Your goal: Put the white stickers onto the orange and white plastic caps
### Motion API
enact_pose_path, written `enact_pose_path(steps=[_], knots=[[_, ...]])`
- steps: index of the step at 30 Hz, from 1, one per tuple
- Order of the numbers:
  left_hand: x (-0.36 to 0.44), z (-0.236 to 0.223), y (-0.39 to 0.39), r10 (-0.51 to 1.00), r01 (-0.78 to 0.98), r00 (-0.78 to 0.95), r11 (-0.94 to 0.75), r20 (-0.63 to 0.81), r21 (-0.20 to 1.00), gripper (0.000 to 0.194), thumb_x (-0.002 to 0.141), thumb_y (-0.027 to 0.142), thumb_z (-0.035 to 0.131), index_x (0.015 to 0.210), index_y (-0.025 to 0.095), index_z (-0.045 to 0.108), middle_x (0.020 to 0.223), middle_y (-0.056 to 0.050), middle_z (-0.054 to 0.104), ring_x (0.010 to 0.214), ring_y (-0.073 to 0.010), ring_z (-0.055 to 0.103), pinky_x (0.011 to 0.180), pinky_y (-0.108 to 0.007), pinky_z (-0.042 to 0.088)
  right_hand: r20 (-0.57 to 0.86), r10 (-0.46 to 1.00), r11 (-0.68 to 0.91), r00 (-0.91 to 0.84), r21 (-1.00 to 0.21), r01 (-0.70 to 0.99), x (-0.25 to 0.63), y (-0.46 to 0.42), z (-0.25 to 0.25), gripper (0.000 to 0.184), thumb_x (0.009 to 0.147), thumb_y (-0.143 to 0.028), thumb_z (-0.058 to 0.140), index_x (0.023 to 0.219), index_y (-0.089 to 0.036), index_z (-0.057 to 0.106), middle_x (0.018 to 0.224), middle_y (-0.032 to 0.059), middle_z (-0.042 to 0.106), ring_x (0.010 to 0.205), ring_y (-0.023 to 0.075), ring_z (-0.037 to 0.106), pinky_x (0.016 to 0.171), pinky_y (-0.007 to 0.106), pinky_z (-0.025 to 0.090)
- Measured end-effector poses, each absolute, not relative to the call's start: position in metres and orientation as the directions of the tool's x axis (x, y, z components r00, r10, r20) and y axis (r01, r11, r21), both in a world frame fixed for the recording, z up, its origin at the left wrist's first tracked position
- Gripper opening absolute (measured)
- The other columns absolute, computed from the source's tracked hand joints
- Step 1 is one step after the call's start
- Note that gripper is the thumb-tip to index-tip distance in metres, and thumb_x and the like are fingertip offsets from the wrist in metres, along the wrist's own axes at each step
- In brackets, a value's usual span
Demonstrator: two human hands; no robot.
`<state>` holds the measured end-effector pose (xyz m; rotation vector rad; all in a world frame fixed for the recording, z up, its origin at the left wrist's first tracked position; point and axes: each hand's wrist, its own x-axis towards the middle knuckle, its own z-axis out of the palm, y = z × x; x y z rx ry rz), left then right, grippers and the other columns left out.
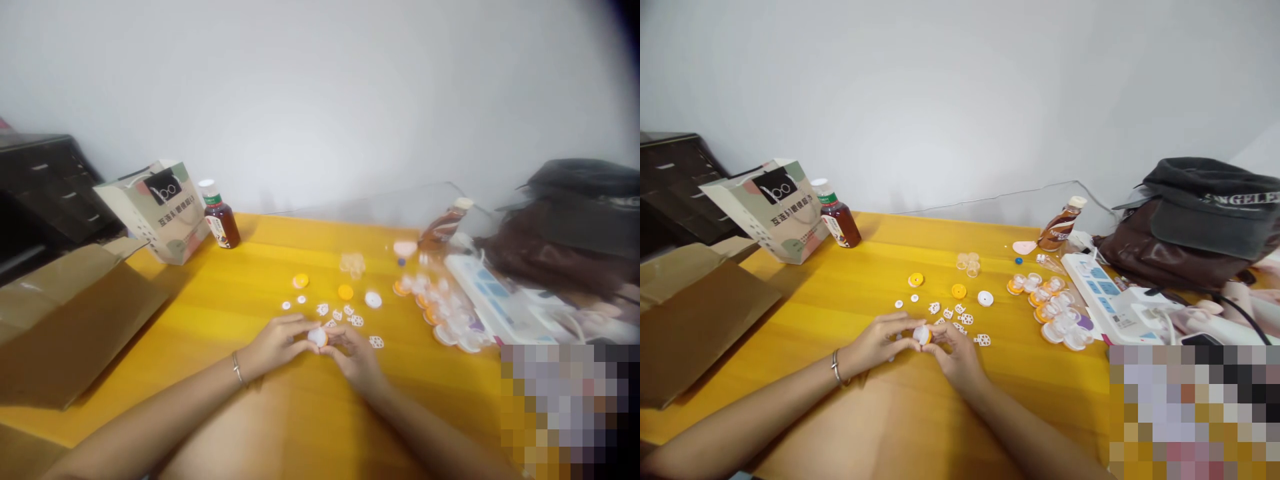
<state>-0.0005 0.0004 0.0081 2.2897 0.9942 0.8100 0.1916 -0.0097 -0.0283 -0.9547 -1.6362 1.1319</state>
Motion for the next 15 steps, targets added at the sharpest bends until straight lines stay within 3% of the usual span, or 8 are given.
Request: enact_pose_path(steps=[15], knots=[[-0.005,0.019,0.002,0.667,0.435,0.681,-0.701,0.303,0.566,0.035,0.086,0.031,0.048,0.12,0.021,0.049,0.095,-0.006,0.056,0.083,-0.0135,0.054,0.076,-0.026,0.046,0.149,0.932,0.122,-0.33,-0.987,-0.102,0.191,-0.005,-0.032,0.021,0.068,-0.027,0.069,0.084,-0.022,0.056,0.085,0.0034,0.068,0.08,0.0183,0.065,0.076,0.035,0.053]])
